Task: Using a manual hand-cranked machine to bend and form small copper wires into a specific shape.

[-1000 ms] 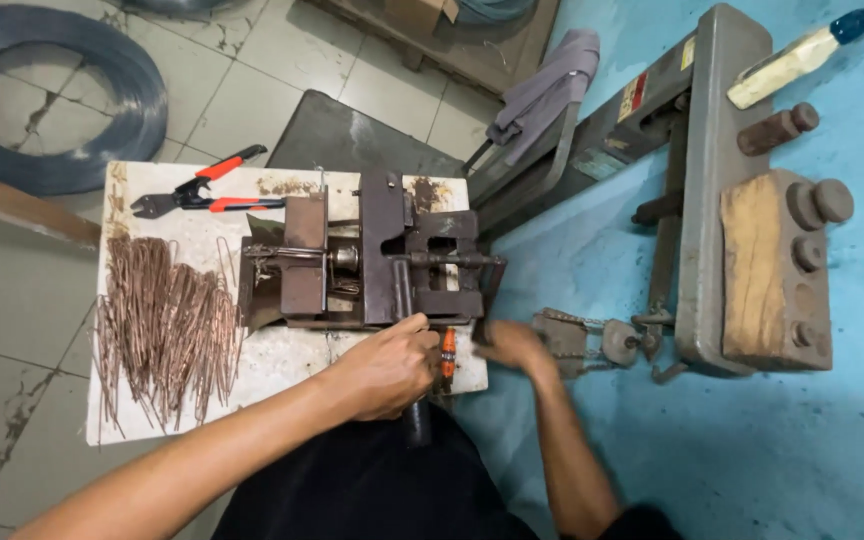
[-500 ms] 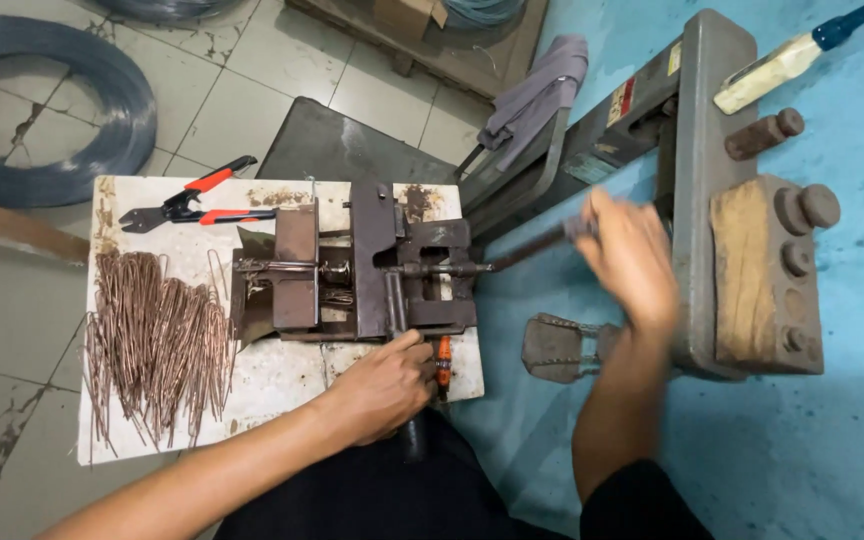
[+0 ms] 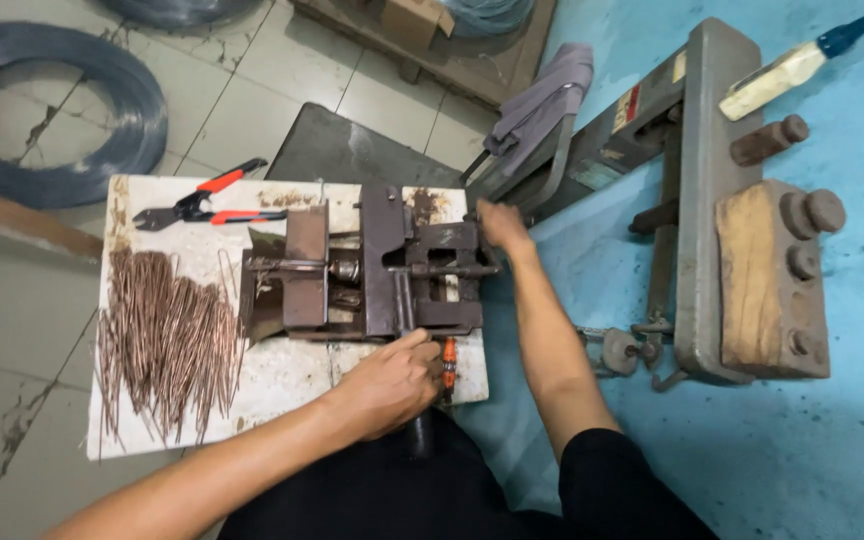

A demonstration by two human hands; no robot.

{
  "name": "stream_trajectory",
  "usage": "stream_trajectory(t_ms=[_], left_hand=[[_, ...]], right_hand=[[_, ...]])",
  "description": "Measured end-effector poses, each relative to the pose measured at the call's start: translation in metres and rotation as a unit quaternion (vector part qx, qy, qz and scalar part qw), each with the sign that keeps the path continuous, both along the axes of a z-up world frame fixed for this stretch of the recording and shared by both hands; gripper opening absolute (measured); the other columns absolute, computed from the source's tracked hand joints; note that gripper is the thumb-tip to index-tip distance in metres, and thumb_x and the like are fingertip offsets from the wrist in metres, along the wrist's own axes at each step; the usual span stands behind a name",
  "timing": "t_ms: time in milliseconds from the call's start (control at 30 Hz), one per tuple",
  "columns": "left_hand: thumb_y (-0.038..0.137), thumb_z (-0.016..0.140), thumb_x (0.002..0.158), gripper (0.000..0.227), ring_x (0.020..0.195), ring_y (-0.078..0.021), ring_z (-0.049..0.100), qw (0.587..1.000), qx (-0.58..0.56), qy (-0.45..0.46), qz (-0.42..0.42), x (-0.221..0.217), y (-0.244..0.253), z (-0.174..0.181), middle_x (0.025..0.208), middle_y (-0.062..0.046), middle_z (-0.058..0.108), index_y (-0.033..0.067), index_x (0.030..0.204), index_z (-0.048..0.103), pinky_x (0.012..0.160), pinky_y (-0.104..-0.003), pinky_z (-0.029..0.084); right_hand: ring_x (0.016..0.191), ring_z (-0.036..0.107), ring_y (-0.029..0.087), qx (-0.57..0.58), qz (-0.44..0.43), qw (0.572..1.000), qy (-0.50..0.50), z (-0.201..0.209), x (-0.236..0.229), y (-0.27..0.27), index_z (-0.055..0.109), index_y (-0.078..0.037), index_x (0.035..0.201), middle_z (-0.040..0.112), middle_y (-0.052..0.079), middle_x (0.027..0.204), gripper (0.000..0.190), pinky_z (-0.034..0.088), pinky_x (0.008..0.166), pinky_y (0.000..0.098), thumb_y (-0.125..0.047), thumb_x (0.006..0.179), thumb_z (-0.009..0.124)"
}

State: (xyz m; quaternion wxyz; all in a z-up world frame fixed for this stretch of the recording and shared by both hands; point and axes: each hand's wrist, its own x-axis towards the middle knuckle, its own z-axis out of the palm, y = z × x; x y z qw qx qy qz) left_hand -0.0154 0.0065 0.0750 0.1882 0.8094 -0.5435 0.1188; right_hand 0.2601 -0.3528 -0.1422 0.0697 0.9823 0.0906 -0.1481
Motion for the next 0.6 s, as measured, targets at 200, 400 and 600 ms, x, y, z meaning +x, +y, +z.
stream_trajectory(t_ms=[200,400,600], left_hand=[[0.004,0.064,0.084,0.016,0.093,-0.0198,0.058,1.0,-0.011,0.006,0.0,-0.001,0.002,0.001,0.068,-0.001,0.064,0.0123,0.071,0.068,0.114,-0.04,0.032],[0.001,0.063,0.085,0.02,0.096,-0.019,0.056,1.0,0.008,0.025,-0.009,-0.001,0.006,-0.002,0.069,0.001,0.064,0.0132,0.07,0.068,0.114,-0.041,0.029],[0.002,0.065,0.083,0.014,0.1,-0.0216,0.055,1.0,0.01,0.009,-0.022,-0.002,0.006,-0.008,0.075,-0.001,0.066,0.0115,0.072,0.068,0.116,-0.046,0.027]], right_hand=[[0.098,0.076,0.043,-0.033,0.04,0.987,0.154,-0.154,-0.114,-0.058,0.076,-0.002,0.095,0.079,0.024,0.093,0.017,0.058,0.087,0.0588,-0.009,0.087,0.064],[0.111,0.067,0.049,0.101,-0.065,0.957,0.264,0.112,-0.253,0.055,0.071,0.002,0.11,0.073,0.029,0.108,0.04,0.053,0.094,0.0609,-0.032,0.09,0.071],[0.117,0.063,0.05,0.148,-0.131,0.948,0.249,0.158,-0.274,0.068,0.066,-0.003,0.117,0.072,0.028,0.116,0.037,0.051,0.098,0.0618,-0.031,0.093,0.07]])
